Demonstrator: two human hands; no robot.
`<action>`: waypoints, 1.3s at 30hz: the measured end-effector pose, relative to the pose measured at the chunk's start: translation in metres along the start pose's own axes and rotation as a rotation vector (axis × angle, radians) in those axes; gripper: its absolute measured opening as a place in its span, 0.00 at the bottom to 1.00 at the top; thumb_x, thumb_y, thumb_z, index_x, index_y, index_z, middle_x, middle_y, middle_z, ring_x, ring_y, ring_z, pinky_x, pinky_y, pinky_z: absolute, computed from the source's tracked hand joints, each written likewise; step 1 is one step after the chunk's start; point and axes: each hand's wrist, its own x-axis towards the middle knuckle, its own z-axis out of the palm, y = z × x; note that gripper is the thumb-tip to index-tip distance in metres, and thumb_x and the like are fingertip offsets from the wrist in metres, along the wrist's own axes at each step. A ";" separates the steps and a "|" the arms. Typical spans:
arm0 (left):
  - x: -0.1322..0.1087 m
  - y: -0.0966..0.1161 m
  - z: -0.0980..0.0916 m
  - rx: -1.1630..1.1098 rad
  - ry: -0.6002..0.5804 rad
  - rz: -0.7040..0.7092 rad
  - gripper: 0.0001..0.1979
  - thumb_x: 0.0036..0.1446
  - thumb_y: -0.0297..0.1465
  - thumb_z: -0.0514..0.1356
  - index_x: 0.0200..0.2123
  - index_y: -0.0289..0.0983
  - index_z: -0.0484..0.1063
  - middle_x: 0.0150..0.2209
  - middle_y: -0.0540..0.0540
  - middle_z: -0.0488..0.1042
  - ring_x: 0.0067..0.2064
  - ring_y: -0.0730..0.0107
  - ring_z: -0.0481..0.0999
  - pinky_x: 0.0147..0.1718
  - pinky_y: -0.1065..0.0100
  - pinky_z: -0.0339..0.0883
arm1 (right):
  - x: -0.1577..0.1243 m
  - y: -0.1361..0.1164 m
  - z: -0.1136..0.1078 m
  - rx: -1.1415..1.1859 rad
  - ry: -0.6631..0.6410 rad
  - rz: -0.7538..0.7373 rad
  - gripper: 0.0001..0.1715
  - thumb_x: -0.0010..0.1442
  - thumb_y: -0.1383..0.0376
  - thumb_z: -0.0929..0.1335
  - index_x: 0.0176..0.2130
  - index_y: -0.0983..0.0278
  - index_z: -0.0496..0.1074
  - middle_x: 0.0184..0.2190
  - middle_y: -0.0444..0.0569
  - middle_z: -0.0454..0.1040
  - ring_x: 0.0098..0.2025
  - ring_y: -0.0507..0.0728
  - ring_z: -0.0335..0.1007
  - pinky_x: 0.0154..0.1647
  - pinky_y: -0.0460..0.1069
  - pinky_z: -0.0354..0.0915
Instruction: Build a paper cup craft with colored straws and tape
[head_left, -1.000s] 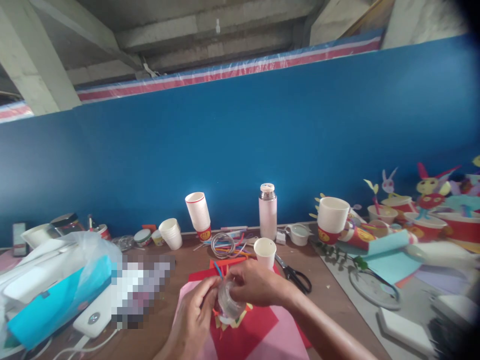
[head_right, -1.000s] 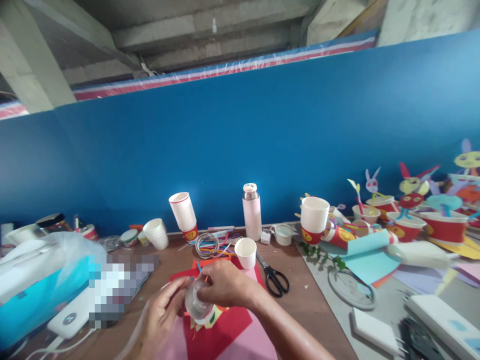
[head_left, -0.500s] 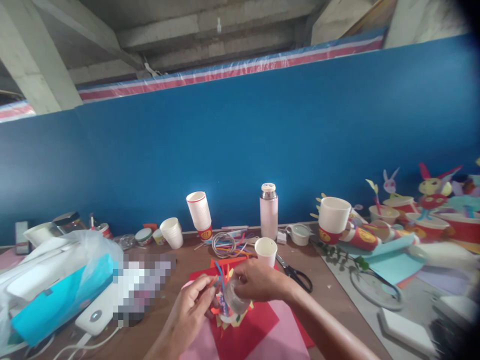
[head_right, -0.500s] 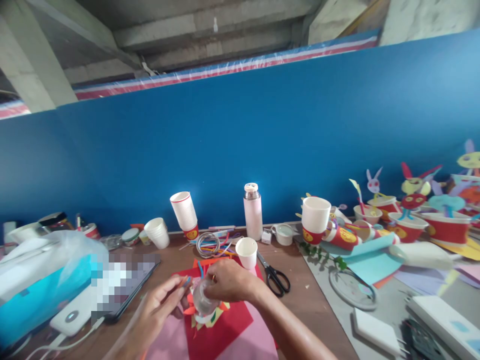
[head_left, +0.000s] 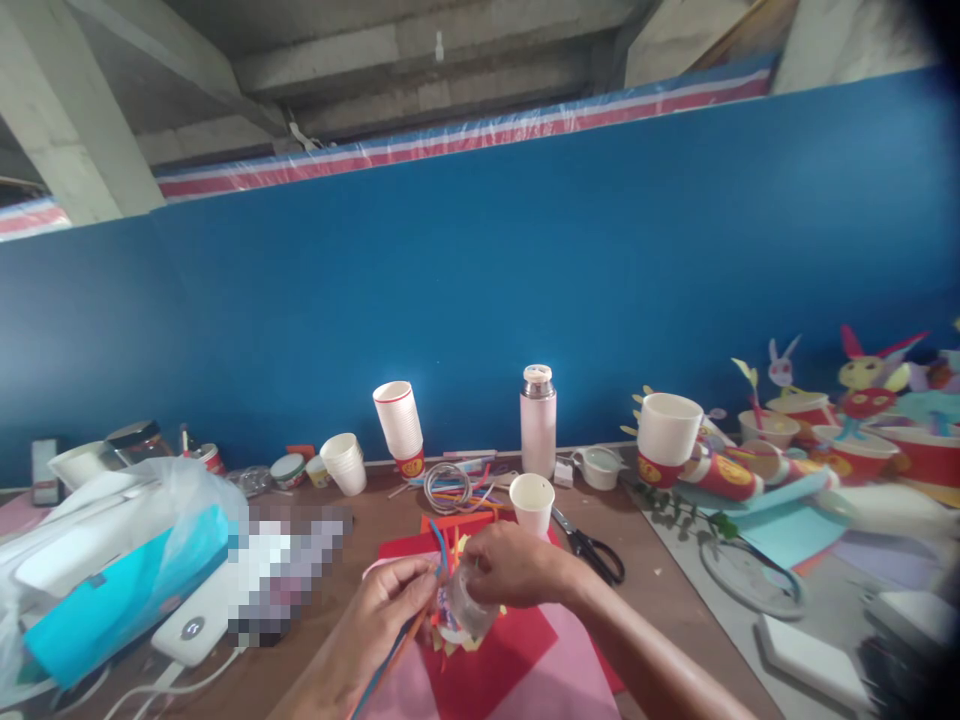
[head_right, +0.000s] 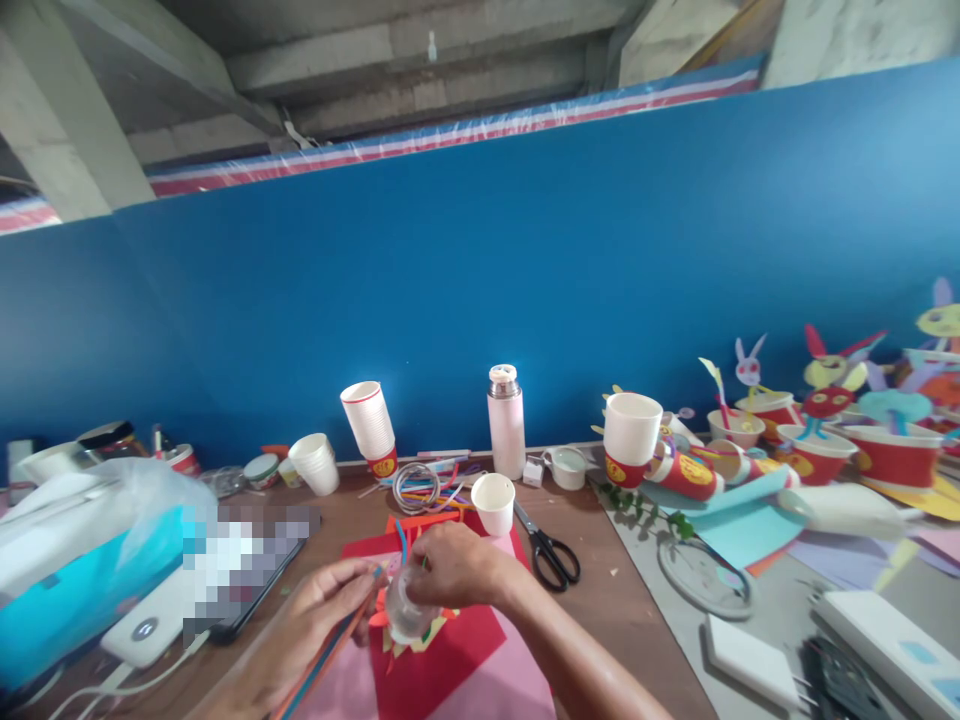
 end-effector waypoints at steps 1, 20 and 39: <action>0.001 -0.002 -0.002 0.000 -0.003 -0.002 0.16 0.53 0.40 0.58 0.23 0.32 0.70 0.18 0.53 0.63 0.20 0.76 0.65 0.22 0.73 0.60 | 0.000 0.000 0.000 -0.009 -0.001 -0.007 0.10 0.47 0.64 0.63 0.27 0.66 0.72 0.22 0.44 0.70 0.22 0.48 0.57 0.20 0.43 0.46; 0.003 -0.006 -0.008 -0.146 0.007 -0.014 0.12 0.50 0.37 0.62 0.33 0.33 0.72 0.23 0.49 0.71 0.23 0.75 0.67 0.25 0.73 0.61 | -0.007 -0.010 -0.008 0.120 0.010 0.033 0.19 0.47 0.65 0.63 0.40 0.63 0.73 0.30 0.46 0.75 0.29 0.51 0.67 0.25 0.42 0.54; 0.004 -0.001 -0.008 0.073 -0.069 0.098 0.11 0.54 0.37 0.58 0.38 0.36 0.70 0.30 0.48 0.74 0.31 0.71 0.72 0.33 0.72 0.63 | -0.006 -0.012 -0.006 0.151 0.049 0.043 0.17 0.46 0.66 0.64 0.39 0.63 0.73 0.28 0.45 0.74 0.28 0.50 0.65 0.24 0.42 0.52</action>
